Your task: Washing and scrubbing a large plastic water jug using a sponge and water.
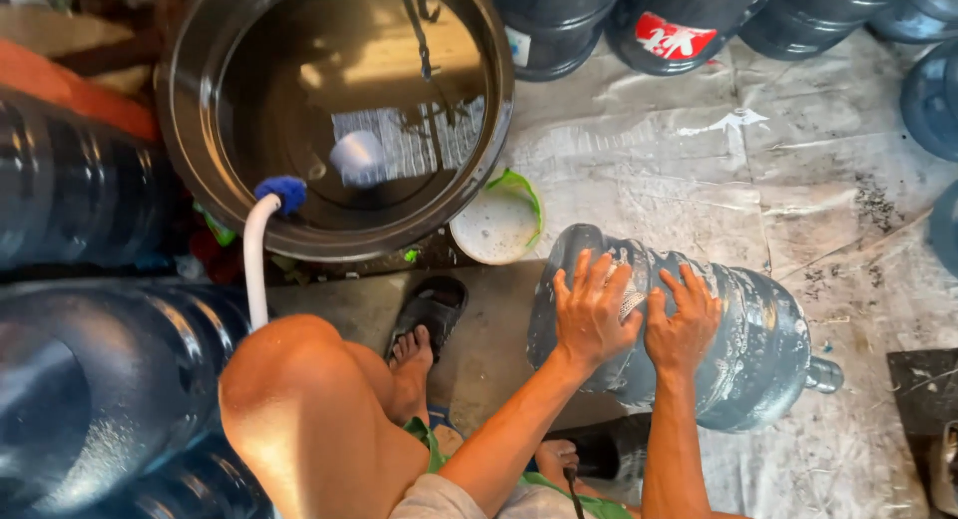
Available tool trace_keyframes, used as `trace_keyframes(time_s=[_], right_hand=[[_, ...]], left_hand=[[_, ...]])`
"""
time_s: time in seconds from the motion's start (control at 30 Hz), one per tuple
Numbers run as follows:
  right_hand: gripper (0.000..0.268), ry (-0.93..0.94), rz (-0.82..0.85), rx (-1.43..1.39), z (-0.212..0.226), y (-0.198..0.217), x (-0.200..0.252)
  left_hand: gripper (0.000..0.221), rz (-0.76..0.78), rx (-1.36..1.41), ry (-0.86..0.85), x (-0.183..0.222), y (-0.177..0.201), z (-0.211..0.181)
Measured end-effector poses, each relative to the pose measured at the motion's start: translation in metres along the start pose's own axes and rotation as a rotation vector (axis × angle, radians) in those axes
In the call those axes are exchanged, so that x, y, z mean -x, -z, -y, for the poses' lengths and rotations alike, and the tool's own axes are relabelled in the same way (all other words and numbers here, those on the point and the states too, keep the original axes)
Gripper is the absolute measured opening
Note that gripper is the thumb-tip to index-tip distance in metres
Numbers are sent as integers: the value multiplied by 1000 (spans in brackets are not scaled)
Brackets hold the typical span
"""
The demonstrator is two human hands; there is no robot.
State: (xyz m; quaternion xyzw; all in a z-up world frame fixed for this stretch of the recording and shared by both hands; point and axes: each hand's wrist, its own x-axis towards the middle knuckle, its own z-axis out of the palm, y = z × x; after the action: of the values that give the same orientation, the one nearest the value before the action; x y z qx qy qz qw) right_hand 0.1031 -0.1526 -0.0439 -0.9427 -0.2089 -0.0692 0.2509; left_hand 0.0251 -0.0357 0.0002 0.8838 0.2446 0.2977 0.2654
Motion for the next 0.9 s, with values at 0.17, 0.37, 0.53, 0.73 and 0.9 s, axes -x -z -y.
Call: trace_keyframes(time_s=[0.17, 0.37, 0.53, 0.73, 0.9], right_hand=[[22, 17, 64, -62, -2, 9, -3], [12, 167, 221, -118, 111, 238, -101], [9, 548, -58, -127, 147, 311, -107], [18, 375, 327, -350, 107, 168, -91], [52, -131, 559, 148, 12, 18, -18]], left_hand=[[55, 0, -8, -36, 5, 3, 0], [54, 19, 36, -10, 8, -1, 5], [52, 29, 66, -8, 7, -1, 6], [49, 188, 103, 76, -3, 4, 9], [36, -17, 947, 608, -33, -14, 43]])
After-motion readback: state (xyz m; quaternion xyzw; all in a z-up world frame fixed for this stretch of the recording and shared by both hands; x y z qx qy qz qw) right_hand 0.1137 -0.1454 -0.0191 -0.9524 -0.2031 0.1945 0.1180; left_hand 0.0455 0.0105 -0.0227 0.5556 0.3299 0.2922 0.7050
